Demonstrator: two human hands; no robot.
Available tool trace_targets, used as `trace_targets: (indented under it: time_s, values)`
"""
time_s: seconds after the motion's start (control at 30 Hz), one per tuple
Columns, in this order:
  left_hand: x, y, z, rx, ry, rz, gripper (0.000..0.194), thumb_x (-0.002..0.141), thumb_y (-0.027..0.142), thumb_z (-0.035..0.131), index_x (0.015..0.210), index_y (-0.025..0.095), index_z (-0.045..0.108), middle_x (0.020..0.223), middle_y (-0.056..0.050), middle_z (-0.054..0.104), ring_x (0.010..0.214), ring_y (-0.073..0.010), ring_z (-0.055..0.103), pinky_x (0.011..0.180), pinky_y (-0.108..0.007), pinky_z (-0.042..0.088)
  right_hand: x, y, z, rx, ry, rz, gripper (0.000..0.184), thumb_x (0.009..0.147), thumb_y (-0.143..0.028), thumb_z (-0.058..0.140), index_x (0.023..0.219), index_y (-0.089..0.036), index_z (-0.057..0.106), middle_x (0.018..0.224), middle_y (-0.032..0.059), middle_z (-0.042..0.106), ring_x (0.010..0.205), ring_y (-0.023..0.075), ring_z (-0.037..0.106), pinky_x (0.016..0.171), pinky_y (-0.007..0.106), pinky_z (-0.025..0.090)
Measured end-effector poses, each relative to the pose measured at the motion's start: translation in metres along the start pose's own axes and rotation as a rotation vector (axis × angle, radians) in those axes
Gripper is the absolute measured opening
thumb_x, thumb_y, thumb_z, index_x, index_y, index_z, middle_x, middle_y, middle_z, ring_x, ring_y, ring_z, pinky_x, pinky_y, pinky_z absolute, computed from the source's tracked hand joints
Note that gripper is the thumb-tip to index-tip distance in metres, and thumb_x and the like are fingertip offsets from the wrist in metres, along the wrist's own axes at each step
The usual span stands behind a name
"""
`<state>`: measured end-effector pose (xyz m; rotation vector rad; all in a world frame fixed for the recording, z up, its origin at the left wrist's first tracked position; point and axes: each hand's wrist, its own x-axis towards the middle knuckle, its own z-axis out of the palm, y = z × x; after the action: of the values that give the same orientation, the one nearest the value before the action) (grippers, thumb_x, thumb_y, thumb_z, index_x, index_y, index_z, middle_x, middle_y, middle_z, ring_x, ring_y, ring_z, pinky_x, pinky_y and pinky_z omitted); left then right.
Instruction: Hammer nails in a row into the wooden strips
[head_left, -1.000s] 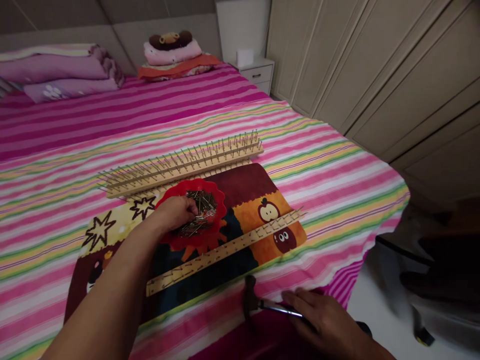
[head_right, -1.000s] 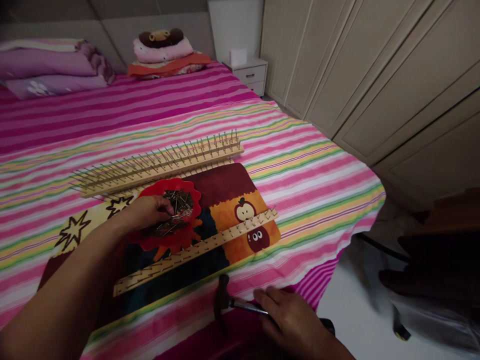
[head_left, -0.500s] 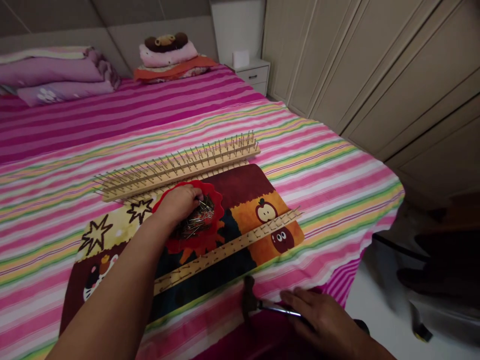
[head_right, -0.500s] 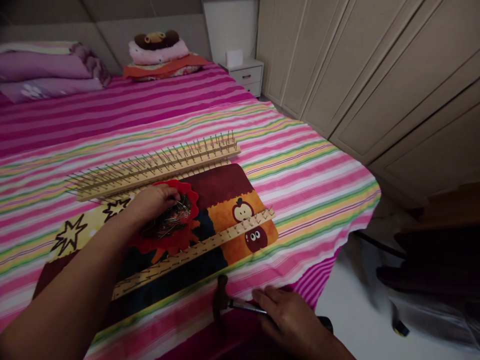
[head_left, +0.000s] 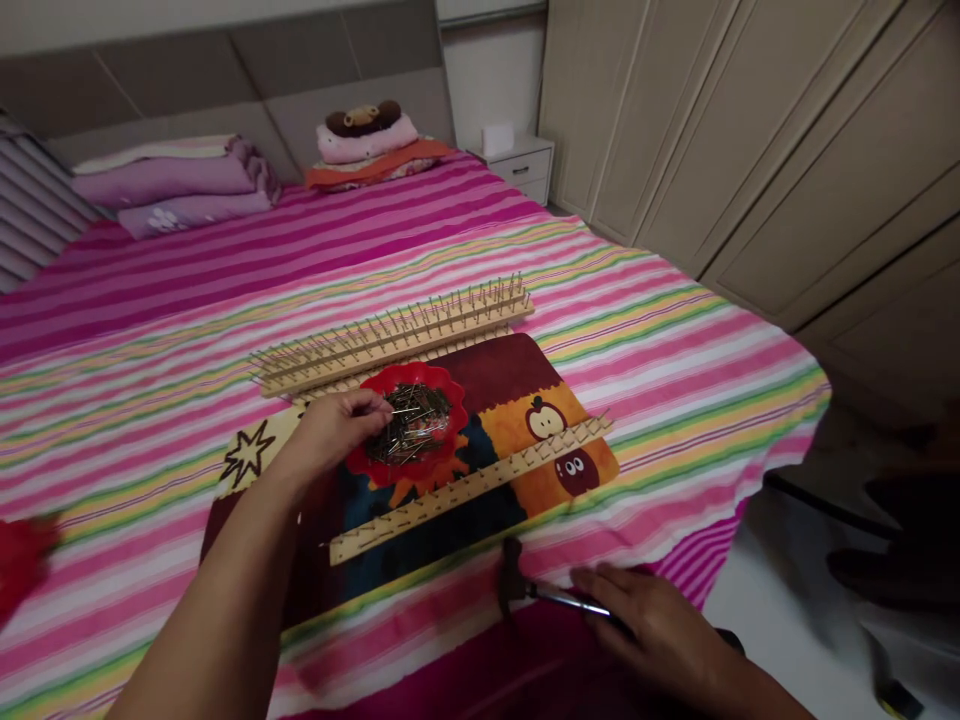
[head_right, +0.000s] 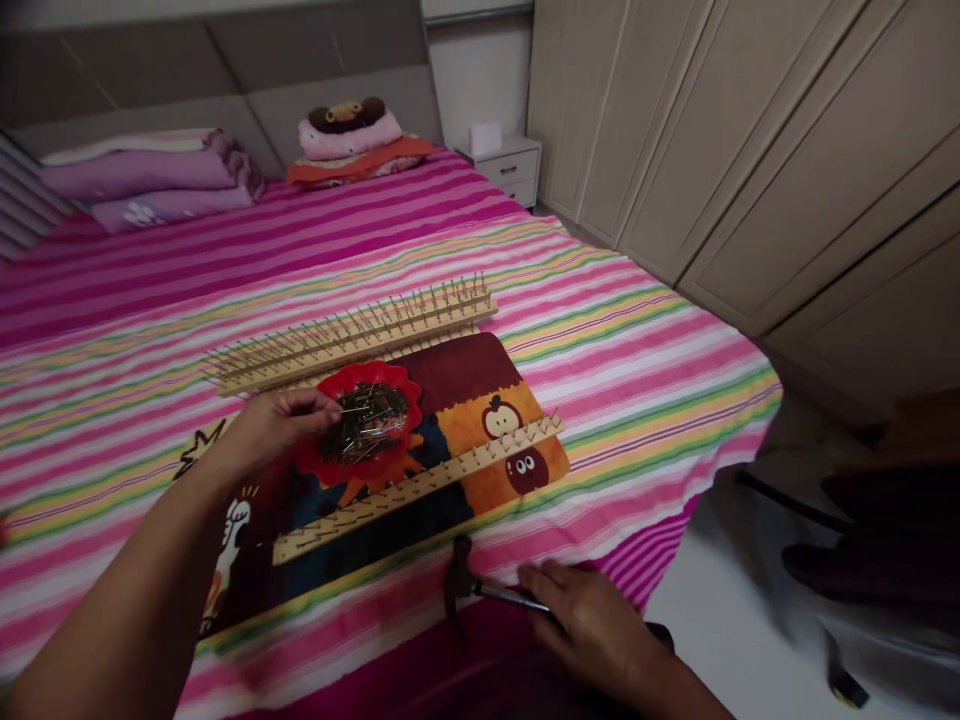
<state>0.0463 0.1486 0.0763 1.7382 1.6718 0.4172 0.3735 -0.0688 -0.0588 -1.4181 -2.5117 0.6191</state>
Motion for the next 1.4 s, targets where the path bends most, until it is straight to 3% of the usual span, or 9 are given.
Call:
trace_targets:
  time_s: [0.2, 0.37, 0.57, 0.7, 0.8, 1.0, 1.17, 1.27, 1.4]
  values:
    - [-0.071, -0.025, -0.013, -0.218, 0.199, -0.163, 0.038, 0.055, 0.052, 0.067, 0.073, 0.019, 0.065, 0.062, 0.002, 0.060, 0.057, -0.0110, 0.050, 0.055, -0.022, 0.040, -0.005, 0.002, 0.009, -0.041, 0.089, -0.023, 0.036, 0.089, -0.020, 0.048, 0.122, -0.015, 0.061, 0.103, 0.0148, 0.073, 0.088, 0.0257, 0.072, 0.074, 0.036, 0.059]
    - [-0.116, -0.077, -0.013, 0.003, 0.332, -0.363, 0.023, 0.062, 0.043, 0.060, 0.062, 0.020, 0.060, 0.049, 0.005, 0.053, 0.050, -0.0109, 0.046, 0.049, -0.022, 0.035, -0.007, 0.004, 0.017, -0.100, 0.153, -0.080, 0.033, 0.093, -0.025, 0.043, 0.118, -0.016, 0.063, 0.104, 0.0138, 0.074, 0.091, 0.0274, 0.072, 0.072, 0.037, 0.061]
    - [-0.117, -0.122, 0.005, 0.093, 0.246, -0.468, 0.016, 0.072, 0.035, 0.057, 0.076, 0.021, 0.064, 0.056, 0.004, 0.059, 0.052, -0.0125, 0.054, 0.053, -0.022, 0.038, -0.006, 0.000, 0.022, -0.182, 0.163, -0.102, 0.034, 0.095, -0.027, 0.041, 0.115, -0.015, 0.064, 0.105, 0.0131, 0.074, 0.093, 0.0283, 0.072, 0.072, 0.039, 0.062]
    - [-0.112, -0.120, 0.006, 0.344, 0.272, -0.357, 0.014, 0.071, 0.027, 0.063, 0.083, 0.022, 0.067, 0.082, -0.001, 0.067, 0.069, -0.0135, 0.059, 0.062, -0.022, 0.039, -0.005, -0.003, 0.021, -0.214, 0.146, -0.101, 0.035, 0.095, -0.027, 0.040, 0.116, -0.014, 0.064, 0.106, 0.0135, 0.074, 0.094, 0.0288, 0.072, 0.072, 0.039, 0.062]
    - [-0.107, -0.107, 0.005, 0.380, 0.221, -0.308, 0.007, 0.075, 0.026, 0.060, 0.074, 0.021, 0.065, 0.076, -0.001, 0.066, 0.067, -0.0131, 0.058, 0.061, -0.022, 0.037, -0.004, -0.004, 0.020, -0.228, 0.137, -0.097, 0.035, 0.094, -0.027, 0.040, 0.116, -0.014, 0.065, 0.106, 0.0127, 0.074, 0.094, 0.0284, 0.072, 0.073, 0.038, 0.062]
    - [-0.104, -0.092, 0.000, 0.192, 0.188, -0.377, 0.014, 0.070, 0.018, 0.057, 0.056, 0.019, 0.053, 0.048, 0.003, 0.052, 0.049, -0.0110, 0.049, 0.051, -0.022, 0.033, -0.002, -0.006, 0.018, -0.228, 0.150, -0.103, 0.036, 0.093, -0.025, 0.041, 0.116, -0.011, 0.065, 0.102, 0.0154, 0.075, 0.094, 0.0292, 0.072, 0.073, 0.039, 0.062]
    - [-0.134, -0.096, 0.002, -0.586, 0.389, -0.414, 0.023, 0.057, 0.030, 0.068, 0.072, 0.018, 0.056, 0.053, 0.004, 0.058, 0.043, -0.0094, 0.050, 0.046, -0.022, 0.042, -0.002, -0.008, 0.016, -0.220, 0.169, -0.103, 0.036, 0.092, -0.026, 0.042, 0.115, -0.011, 0.065, 0.098, 0.0161, 0.075, 0.090, 0.0290, 0.073, 0.071, 0.038, 0.061]
    - [-0.153, -0.090, 0.015, -0.879, 0.468, -0.398, 0.043, 0.042, 0.030, 0.079, 0.077, 0.015, 0.061, 0.063, 0.000, 0.064, 0.054, -0.0111, 0.059, 0.051, -0.022, 0.049, -0.002, -0.008, 0.016, -0.202, 0.170, -0.093, 0.035, 0.092, -0.026, 0.043, 0.115, -0.012, 0.066, 0.097, 0.0155, 0.076, 0.089, 0.0285, 0.073, 0.071, 0.038, 0.061]
    - [-0.158, -0.079, 0.046, -0.980, 0.553, -0.327, 0.044, 0.039, 0.035, 0.084, 0.073, 0.013, 0.066, 0.069, -0.002, 0.067, 0.063, -0.0124, 0.063, 0.056, -0.022, 0.052, -0.002, -0.009, 0.015, -0.190, 0.165, -0.074, 0.034, 0.091, -0.025, 0.044, 0.115, -0.015, 0.065, 0.100, 0.0138, 0.075, 0.089, 0.0279, 0.073, 0.071, 0.038, 0.061]
